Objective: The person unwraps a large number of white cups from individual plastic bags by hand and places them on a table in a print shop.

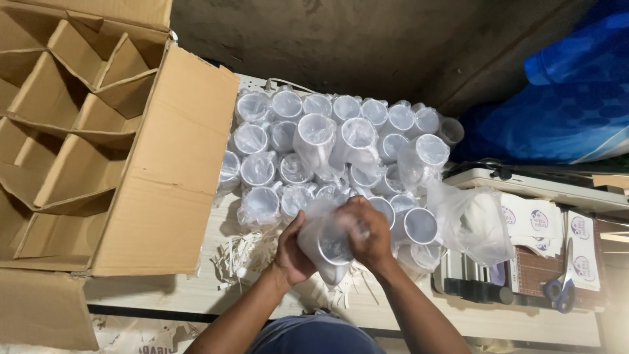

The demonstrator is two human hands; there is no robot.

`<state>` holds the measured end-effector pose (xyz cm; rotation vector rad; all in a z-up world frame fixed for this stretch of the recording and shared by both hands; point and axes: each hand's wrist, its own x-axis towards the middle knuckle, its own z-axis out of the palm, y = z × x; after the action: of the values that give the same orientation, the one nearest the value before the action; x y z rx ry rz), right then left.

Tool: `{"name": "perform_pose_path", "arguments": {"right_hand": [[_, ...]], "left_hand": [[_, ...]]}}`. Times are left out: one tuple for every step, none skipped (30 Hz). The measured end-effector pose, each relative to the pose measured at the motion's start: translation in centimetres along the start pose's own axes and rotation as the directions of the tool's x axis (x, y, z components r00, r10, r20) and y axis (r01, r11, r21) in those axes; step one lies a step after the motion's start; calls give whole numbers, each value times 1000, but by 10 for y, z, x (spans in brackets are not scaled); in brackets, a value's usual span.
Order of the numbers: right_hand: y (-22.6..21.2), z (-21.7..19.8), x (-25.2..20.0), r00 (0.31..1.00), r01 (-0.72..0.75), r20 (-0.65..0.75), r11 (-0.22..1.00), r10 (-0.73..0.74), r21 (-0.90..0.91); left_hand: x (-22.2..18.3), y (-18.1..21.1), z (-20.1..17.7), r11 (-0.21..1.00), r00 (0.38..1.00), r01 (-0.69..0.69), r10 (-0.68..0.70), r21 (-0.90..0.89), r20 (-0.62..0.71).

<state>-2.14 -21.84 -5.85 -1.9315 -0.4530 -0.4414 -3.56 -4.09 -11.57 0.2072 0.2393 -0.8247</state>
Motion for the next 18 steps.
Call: {"name": "perform_pose_path", "arguments": {"right_hand": [[-5,-3,5,1000,-2,0,1000,2,0],[-11,-7,10,983,115,159,987,-95,-116],[-16,-10,15,931,246,323,946,-170,-210],[-28,-11,25,931,245,323,946,-169,-212],[-40,-12,34,895,277,427,909,-126,-312],[-53,-12,44,850,317,521,858,-69,-403],[-51,-11,44,851,317,521,858,-70,-403],[-50,-10,44,834,324,551,845,-43,-425],[-48,-9,42,815,331,579,832,-14,-446],[-47,-11,36,815,330,579,832,-12,-446],[-46,-11,31,860,235,510,872,20,-430],[-45,-12,26,896,139,440,904,59,-405],[-43,-9,20,894,143,445,905,56,-401],[-40,-7,13,915,-15,377,944,145,-328],[-38,-4,7,917,-171,316,956,243,-239],[-41,3,9,916,-168,322,957,240,-235],[-44,9,10,901,-193,335,945,277,-262],[-47,16,11,884,-217,347,932,314,-289]], "left_hand": [[1,2,-4,1000,1000,1,-1,-1,-1],[2,4,-9,1000,1000,-8,8,7,4],[4,6,-13,1000,1000,-17,17,15,10],[5,9,-9,1000,1000,-16,15,14,11],[5,13,-5,998,999,-47,46,46,2],[5,16,-1,994,997,-77,78,78,-5],[7,18,-4,994,997,-77,78,79,-5],[10,20,-7,987,993,-103,109,120,-44],[11,21,-10,979,987,-126,140,161,-83],[10,22,-10,979,987,-124,139,160,-84],[8,24,-11,977,980,-136,157,165,-120],[6,26,-11,974,972,-147,174,170,-156],[4,26,-12,974,971,-153,180,168,-158],[2,27,-13,975,966,-130,166,180,-198],[0,27,-14,975,959,-107,152,193,-239],[-1,24,-24,975,957,-112,158,191,-242],[-1,20,-34,971,960,-116,164,208,-229],[-1,16,-45,967,962,-121,170,225,-216]]}}
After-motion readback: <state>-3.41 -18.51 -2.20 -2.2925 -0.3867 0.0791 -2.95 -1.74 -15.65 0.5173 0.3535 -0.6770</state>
